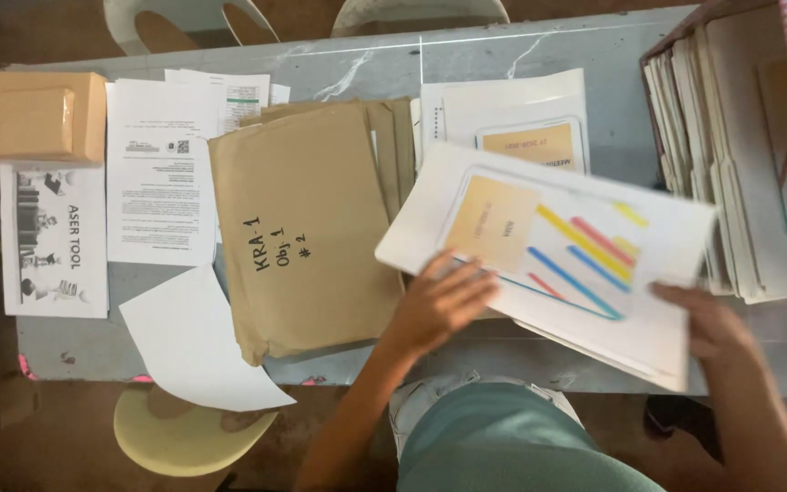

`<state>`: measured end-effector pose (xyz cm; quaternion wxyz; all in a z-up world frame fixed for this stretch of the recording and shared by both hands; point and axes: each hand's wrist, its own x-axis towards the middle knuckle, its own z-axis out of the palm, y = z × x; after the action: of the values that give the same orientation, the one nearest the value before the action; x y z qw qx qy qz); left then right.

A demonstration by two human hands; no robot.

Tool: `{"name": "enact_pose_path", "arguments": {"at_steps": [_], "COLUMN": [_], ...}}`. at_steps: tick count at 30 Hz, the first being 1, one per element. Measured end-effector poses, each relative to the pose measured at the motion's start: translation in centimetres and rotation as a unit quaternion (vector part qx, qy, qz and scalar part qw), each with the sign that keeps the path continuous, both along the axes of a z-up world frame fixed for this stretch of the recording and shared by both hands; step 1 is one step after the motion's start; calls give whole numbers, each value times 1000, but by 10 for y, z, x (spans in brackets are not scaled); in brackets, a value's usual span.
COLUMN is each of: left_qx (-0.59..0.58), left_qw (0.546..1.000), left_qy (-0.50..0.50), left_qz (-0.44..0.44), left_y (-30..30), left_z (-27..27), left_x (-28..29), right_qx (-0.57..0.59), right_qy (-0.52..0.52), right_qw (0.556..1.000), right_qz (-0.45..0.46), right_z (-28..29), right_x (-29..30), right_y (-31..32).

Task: Wiping down paper folders with a cloth and organizing them into a storage box.

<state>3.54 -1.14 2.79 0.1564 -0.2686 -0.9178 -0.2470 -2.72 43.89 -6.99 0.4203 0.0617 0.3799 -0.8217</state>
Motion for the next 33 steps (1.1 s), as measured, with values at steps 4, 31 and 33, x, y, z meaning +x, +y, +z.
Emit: {"name": "enact_pose_path", "arguments": {"at_steps": [4,31,33], "left_qx": [20,485,449], "left_qw": [986,704,739], "left_qy": [-86,-514,-494], "left_qz": [143,-74,-86], "left_y": [-7,247,247], "left_z": [-15,3,4], "left_x": [14,-139,-156], "right_qx": [242,37,116], "right_qy": [-123,-14,-15], "right_qw": [957,824,906], "right_qz": [-103,-566,-407], "right_z": [-36,97,69], "right_x": [52,55,56], "right_y": [-33,-42,-27]}}
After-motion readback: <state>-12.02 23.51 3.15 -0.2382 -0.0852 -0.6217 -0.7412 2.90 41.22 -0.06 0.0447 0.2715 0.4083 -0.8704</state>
